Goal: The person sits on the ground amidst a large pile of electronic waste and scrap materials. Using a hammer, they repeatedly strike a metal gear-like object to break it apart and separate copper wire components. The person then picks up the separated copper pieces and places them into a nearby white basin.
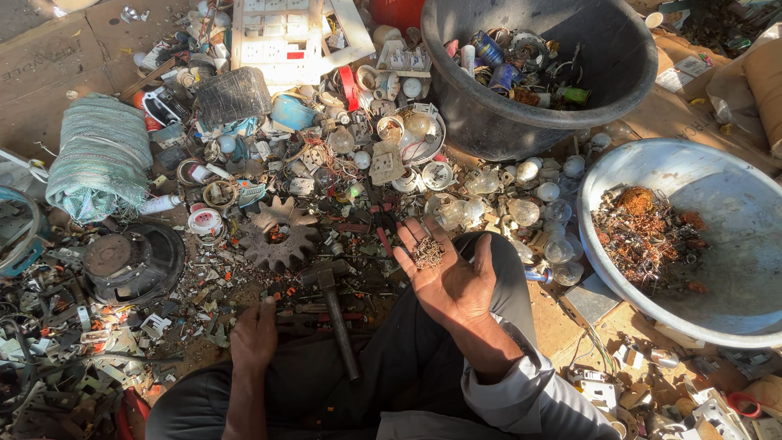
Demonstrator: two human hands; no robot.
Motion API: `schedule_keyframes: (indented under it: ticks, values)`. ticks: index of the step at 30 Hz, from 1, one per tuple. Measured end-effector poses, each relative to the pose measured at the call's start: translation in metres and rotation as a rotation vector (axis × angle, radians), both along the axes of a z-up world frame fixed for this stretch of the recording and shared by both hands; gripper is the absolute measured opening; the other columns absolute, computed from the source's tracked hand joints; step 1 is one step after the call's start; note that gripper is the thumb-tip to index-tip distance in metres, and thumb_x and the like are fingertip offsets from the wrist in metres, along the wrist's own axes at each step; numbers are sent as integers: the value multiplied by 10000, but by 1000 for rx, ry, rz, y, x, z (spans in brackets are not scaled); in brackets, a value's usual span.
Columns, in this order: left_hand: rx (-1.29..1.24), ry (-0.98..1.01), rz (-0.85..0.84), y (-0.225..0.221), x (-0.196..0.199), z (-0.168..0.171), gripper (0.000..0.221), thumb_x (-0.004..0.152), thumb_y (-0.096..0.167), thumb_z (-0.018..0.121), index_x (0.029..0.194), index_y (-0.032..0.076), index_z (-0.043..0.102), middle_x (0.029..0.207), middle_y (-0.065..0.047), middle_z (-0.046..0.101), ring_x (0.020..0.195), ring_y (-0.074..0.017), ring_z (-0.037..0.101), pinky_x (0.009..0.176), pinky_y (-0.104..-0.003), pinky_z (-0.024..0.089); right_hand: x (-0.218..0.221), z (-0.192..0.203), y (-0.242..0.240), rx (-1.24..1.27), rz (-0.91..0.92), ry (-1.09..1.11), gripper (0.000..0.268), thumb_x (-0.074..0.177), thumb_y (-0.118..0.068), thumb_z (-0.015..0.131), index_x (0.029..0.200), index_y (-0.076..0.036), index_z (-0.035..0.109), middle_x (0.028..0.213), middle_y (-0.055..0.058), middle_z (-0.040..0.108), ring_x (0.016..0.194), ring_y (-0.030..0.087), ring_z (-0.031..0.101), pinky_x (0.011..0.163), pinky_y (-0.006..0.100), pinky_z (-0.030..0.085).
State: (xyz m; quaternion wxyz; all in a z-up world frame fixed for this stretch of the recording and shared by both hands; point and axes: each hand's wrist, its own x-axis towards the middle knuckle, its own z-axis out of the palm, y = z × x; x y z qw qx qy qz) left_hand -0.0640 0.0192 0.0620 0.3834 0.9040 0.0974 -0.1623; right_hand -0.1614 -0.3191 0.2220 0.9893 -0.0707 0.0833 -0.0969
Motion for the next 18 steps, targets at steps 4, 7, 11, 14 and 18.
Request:
schedule_keyframes:
  ticks: [4, 7, 11, 14, 18]
  values:
    - [-9, -43, 6, -1, -1, 4, 555, 1038, 539, 511, 1070, 35, 742, 858, -185, 698, 792, -338, 687, 739, -521, 533, 0, 2, -1, 23, 1, -36, 1008, 933, -699, 533, 1565, 47, 287, 1521, 272, 466, 1437, 420, 439, 1216, 559, 324]
    - [-28, -60, 19, -3, -1, 11, 532, 1018, 524, 535, 1158, 53, 737, 922, -207, 725, 859, -378, 705, 776, -522, 535, -2, -10, -22, -3, 1, 95, 844, 961, -565, 516, 1470, 95, 380, 1388, 320, 536, 1280, 438, 567, 1112, 535, 464]
    - [-66, -143, 11, -5, -3, 16, 488, 1006, 463, 588, 1078, 15, 765, 950, -220, 726, 881, -432, 708, 786, -523, 535, -14, -27, -113, -295, 30, 300, 186, 1106, -53, 583, 1236, 77, 559, 1041, 204, 673, 876, 246, 648, 735, 300, 573]
    - [-76, -383, -34, -7, -6, 17, 373, 981, 351, 656, 1001, -3, 771, 934, -236, 745, 905, -419, 719, 814, -485, 552, -40, -28, -217, -591, -77, 235, 195, 1047, 2, 570, 1168, -57, 710, 1142, 110, 683, 941, 181, 625, 759, 252, 509]
    - [-95, -214, 43, -6, -4, 17, 350, 952, 350, 635, 1011, 32, 769, 874, -196, 792, 829, -355, 766, 780, -454, 585, -82, -29, -325, -1151, -227, 762, 41, 1115, -83, 615, 1127, -70, 651, 1145, 96, 691, 999, 185, 649, 774, 253, 491]
